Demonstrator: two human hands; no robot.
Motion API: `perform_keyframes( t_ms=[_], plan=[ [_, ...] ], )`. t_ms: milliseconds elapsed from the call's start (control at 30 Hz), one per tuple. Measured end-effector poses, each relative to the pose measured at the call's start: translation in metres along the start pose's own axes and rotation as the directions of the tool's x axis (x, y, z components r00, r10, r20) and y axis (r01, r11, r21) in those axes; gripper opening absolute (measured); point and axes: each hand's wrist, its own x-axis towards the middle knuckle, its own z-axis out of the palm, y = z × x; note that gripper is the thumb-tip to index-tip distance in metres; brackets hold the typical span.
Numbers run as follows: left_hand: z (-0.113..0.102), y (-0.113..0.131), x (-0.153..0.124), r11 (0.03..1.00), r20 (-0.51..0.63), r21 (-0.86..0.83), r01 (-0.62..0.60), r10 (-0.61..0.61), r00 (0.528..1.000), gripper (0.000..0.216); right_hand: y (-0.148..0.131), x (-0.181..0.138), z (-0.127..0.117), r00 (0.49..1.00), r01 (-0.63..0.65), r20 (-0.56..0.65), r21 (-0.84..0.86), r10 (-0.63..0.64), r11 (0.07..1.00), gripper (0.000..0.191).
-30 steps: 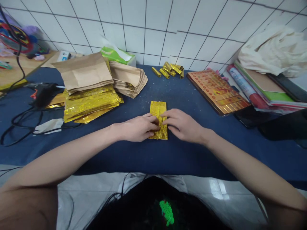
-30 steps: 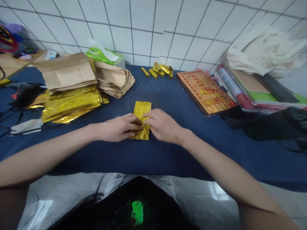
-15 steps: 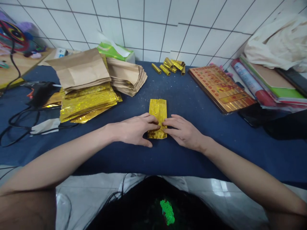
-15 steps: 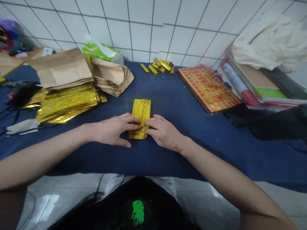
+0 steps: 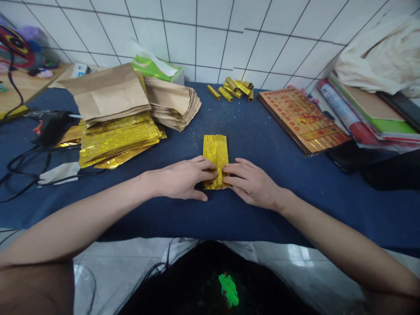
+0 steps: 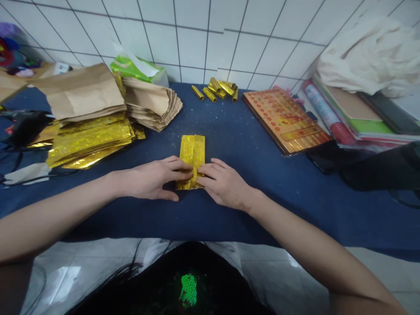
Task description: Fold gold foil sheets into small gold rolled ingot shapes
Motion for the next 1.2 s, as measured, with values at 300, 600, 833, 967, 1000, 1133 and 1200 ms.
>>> perform_keyframes(
  t_ms=[300,600,833,967,1000,1133,1200],
  plan=[
    [0.009,-0.002,0.003,0.996,-0.074,-0.059,0.059,-0.063,0.995,0.044,0.0,0.007,0.005,0.95,-0.269,-0.061,0.335,0.306,0.903,0.014],
    [0.012,0.001,0.01,0.936,-0.119,-0.242,0.255,-0.29,0.95,0.015,0.003,0.013,0.005,0.816,-0.539,0.099,0.489,0.57,0.686,0.013],
    [0.016,-0.002,0.014,0.886,-0.198,-0.305,0.349,-0.417,0.887,0.009,0.003,0.018,0.003,0.727,-0.655,0.221,0.509,0.65,0.559,0.015],
    [0.013,-0.002,0.014,0.878,-0.151,-0.286,0.383,-0.436,0.887,0.01,0.003,0.019,0.002,0.722,-0.653,0.213,0.523,0.659,0.547,0.013],
    [0.012,-0.002,0.015,0.868,-0.132,-0.285,0.406,-0.455,0.881,0.01,0.003,0.019,0.002,0.72,-0.654,0.208,0.522,0.662,0.548,0.012],
    [0.009,-0.001,0.016,0.82,-0.094,-0.306,0.483,-0.531,0.842,0.011,0.002,0.02,0.003,0.706,-0.662,0.19,0.521,0.683,0.539,0.01],
    [0.01,0.0,0.017,0.813,-0.119,-0.321,0.486,-0.544,0.831,0.01,0.002,0.02,0.003,0.702,-0.662,0.182,0.524,0.689,0.536,0.009]
  ],
)
